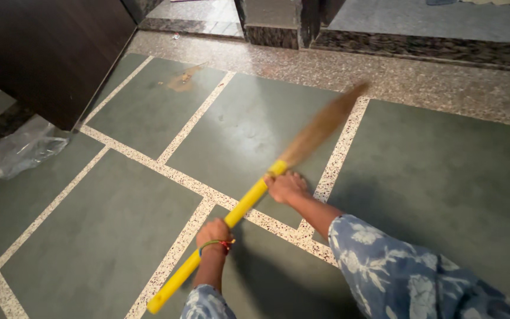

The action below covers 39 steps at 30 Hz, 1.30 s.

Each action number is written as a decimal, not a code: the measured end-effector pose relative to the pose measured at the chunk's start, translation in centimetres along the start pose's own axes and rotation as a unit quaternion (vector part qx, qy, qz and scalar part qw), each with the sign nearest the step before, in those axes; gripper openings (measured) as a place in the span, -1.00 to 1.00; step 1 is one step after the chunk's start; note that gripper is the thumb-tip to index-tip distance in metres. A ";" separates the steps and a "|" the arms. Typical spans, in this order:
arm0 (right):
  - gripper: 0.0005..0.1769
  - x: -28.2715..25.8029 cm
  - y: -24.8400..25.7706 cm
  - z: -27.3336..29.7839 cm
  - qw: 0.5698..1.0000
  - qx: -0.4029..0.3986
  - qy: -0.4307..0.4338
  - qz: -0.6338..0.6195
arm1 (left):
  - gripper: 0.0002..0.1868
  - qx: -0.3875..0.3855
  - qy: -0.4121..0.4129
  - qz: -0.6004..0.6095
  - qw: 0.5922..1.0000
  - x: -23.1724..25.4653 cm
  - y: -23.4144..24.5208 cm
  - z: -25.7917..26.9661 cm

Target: The person sweeps a green tiled floor using a broom with a yellow handle, clearing dust and debris from corners and along walls. They move a plastic bag by hand to reach the floor area underneath it.

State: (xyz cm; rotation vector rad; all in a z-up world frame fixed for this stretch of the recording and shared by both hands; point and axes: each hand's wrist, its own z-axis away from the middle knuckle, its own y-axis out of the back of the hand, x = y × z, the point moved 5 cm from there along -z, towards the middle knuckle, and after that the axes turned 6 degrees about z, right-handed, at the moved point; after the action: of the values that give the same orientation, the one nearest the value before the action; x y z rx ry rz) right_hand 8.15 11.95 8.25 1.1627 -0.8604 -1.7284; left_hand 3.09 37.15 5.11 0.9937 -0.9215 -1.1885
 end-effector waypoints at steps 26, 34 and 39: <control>-0.57 0.8 2.2 -2.9 0.997 -0.015 -0.067 0.045 | -0.82 -0.030 -0.112 0.009 0.993 6.0 1.9 -0.1; -0.52 -8.1 -4.3 -4.9 0.996 -0.067 0.038 0.048 | -0.68 -0.022 0.097 0.050 0.994 -6.3 0.2 -1.1; -0.61 -9.3 -6.4 -5.1 0.987 -0.101 0.079 0.092 | -0.71 0.051 0.222 0.134 0.965 -8.9 1.6 -2.0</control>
State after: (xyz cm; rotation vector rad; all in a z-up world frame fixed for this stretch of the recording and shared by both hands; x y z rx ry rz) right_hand 13.03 22.57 4.22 1.0352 -0.6569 -1.5118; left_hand 4.18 46.35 5.61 1.1196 -0.7317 -0.6586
